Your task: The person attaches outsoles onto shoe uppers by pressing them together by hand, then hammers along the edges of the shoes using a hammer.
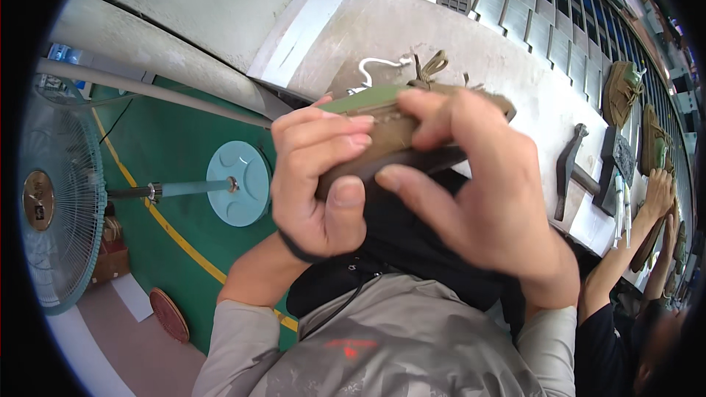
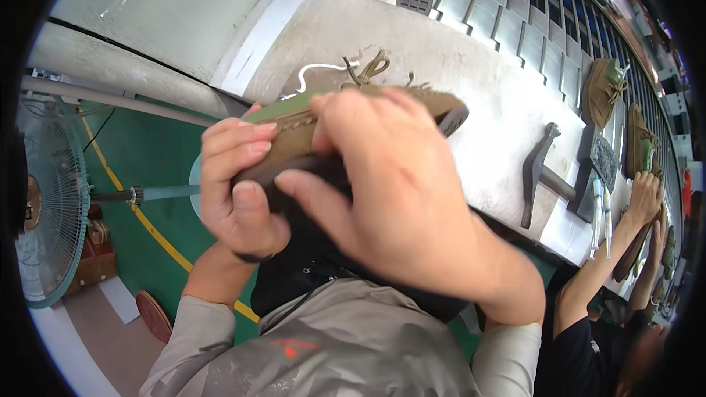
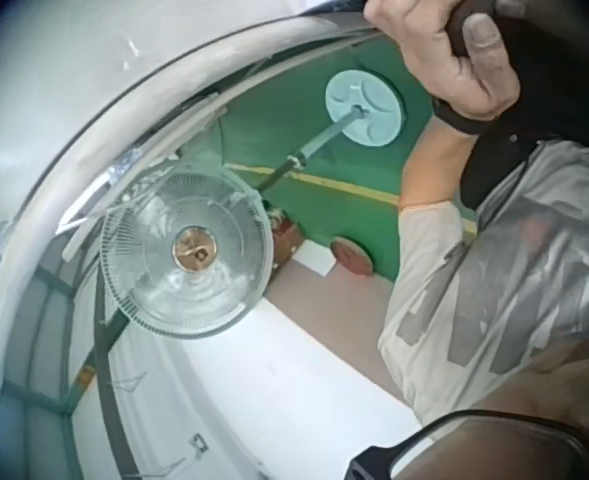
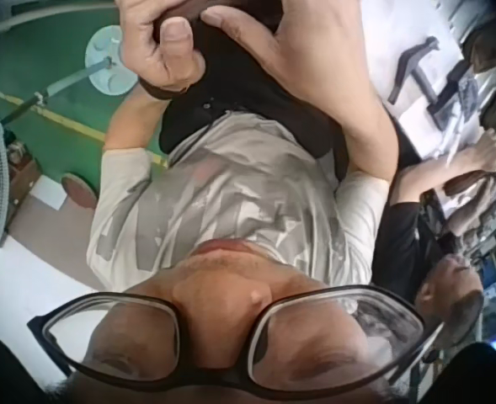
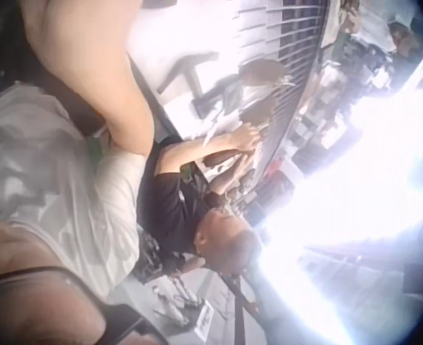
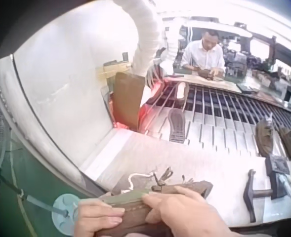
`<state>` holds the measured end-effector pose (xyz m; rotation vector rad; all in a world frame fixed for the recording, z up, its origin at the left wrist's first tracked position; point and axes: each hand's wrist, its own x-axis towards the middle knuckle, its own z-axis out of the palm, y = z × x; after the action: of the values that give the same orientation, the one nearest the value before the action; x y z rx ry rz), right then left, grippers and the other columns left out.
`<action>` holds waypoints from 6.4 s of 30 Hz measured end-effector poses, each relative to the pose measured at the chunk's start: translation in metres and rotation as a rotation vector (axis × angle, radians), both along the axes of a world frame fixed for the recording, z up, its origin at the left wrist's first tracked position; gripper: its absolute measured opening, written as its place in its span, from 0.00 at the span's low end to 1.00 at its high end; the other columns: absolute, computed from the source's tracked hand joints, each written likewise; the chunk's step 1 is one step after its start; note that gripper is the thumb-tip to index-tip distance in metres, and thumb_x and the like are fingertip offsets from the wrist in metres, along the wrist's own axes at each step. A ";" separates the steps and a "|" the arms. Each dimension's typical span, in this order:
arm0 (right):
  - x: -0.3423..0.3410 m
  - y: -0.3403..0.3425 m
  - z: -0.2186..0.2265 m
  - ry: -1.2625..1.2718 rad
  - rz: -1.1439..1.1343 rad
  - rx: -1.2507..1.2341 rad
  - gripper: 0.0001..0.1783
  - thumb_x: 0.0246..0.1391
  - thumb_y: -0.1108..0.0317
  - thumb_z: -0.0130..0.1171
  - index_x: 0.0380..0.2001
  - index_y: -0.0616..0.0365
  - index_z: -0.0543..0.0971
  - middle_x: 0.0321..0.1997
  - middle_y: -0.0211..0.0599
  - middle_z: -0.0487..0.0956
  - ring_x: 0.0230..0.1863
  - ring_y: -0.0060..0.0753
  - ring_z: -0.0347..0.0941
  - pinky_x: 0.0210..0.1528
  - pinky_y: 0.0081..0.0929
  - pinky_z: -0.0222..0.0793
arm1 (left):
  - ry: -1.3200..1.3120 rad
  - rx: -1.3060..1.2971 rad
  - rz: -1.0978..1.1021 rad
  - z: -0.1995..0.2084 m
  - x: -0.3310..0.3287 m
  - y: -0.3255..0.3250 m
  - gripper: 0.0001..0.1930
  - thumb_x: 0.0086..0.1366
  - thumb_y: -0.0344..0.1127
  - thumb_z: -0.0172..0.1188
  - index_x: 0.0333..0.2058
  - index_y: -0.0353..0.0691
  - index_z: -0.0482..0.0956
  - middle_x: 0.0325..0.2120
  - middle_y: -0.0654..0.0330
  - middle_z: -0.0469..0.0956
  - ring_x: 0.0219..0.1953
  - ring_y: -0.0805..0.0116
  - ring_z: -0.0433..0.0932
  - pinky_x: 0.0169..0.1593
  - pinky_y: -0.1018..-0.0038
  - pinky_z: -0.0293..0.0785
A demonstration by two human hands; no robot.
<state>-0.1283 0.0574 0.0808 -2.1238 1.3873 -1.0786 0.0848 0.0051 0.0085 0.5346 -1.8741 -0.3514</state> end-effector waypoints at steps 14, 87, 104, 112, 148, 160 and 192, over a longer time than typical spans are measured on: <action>-0.049 -0.018 -0.051 0.396 -0.062 -0.096 0.17 0.45 0.70 0.76 0.35 0.55 0.78 0.58 0.39 0.84 0.65 0.49 0.76 0.73 0.61 0.56 | 0.003 0.658 -0.200 -0.038 -0.027 -0.013 0.15 0.64 0.33 0.72 0.47 0.34 0.85 0.55 0.49 0.84 0.62 0.55 0.78 0.66 0.62 0.71; -0.102 -0.060 -0.115 -0.179 -0.515 -0.145 0.33 0.65 0.60 0.66 0.69 0.61 0.73 0.78 0.73 0.58 0.81 0.59 0.53 0.78 0.44 0.51 | -0.363 0.625 -0.566 -0.031 -0.091 -0.073 0.50 0.56 0.40 0.72 0.74 0.29 0.60 0.74 0.41 0.60 0.77 0.51 0.58 0.77 0.62 0.51; -0.082 -0.057 -0.116 0.045 -0.741 -0.273 0.21 0.66 0.64 0.61 0.57 0.67 0.79 0.66 0.73 0.72 0.70 0.66 0.68 0.71 0.48 0.63 | -0.373 0.603 -0.548 -0.031 -0.091 -0.072 0.50 0.54 0.42 0.71 0.73 0.30 0.61 0.74 0.41 0.59 0.77 0.49 0.57 0.78 0.61 0.51; -0.073 -0.060 -0.122 -0.074 -0.686 -0.319 0.22 0.70 0.61 0.58 0.58 0.66 0.79 0.70 0.74 0.68 0.68 0.63 0.69 0.71 0.46 0.62 | -0.360 0.608 -0.548 -0.033 -0.092 -0.071 0.50 0.54 0.43 0.72 0.73 0.30 0.61 0.74 0.40 0.59 0.77 0.49 0.57 0.78 0.61 0.50; -0.076 -0.067 -0.112 0.013 -0.618 -0.517 0.31 0.73 0.46 0.48 0.51 0.68 0.80 0.58 0.69 0.76 0.68 0.72 0.66 0.71 0.55 0.58 | -0.357 0.589 -0.544 -0.030 -0.096 -0.071 0.44 0.62 0.40 0.70 0.72 0.28 0.61 0.70 0.42 0.65 0.73 0.52 0.64 0.75 0.62 0.56; -0.107 -0.092 -0.101 0.232 -0.177 -0.664 0.23 0.53 0.48 0.70 0.28 0.59 0.78 0.27 0.41 0.75 0.29 0.45 0.70 0.41 0.41 0.63 | -0.397 0.641 -0.575 -0.032 -0.115 -0.083 0.51 0.56 0.38 0.75 0.73 0.27 0.57 0.64 0.47 0.71 0.67 0.57 0.71 0.70 0.64 0.65; -0.051 0.107 -0.038 0.052 -0.408 0.007 0.22 0.50 0.65 0.78 0.45 0.65 0.85 0.37 0.49 0.82 0.38 0.41 0.83 0.41 0.30 0.81 | -0.078 0.469 -0.204 -0.067 -0.129 -0.031 0.32 0.78 0.45 0.55 0.67 0.20 0.67 0.65 0.34 0.72 0.69 0.46 0.70 0.72 0.61 0.62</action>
<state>-0.1796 0.1643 0.0426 -1.9211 1.9011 -1.1634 -0.0442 -0.0261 -0.0584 0.6766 -1.9305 -0.9312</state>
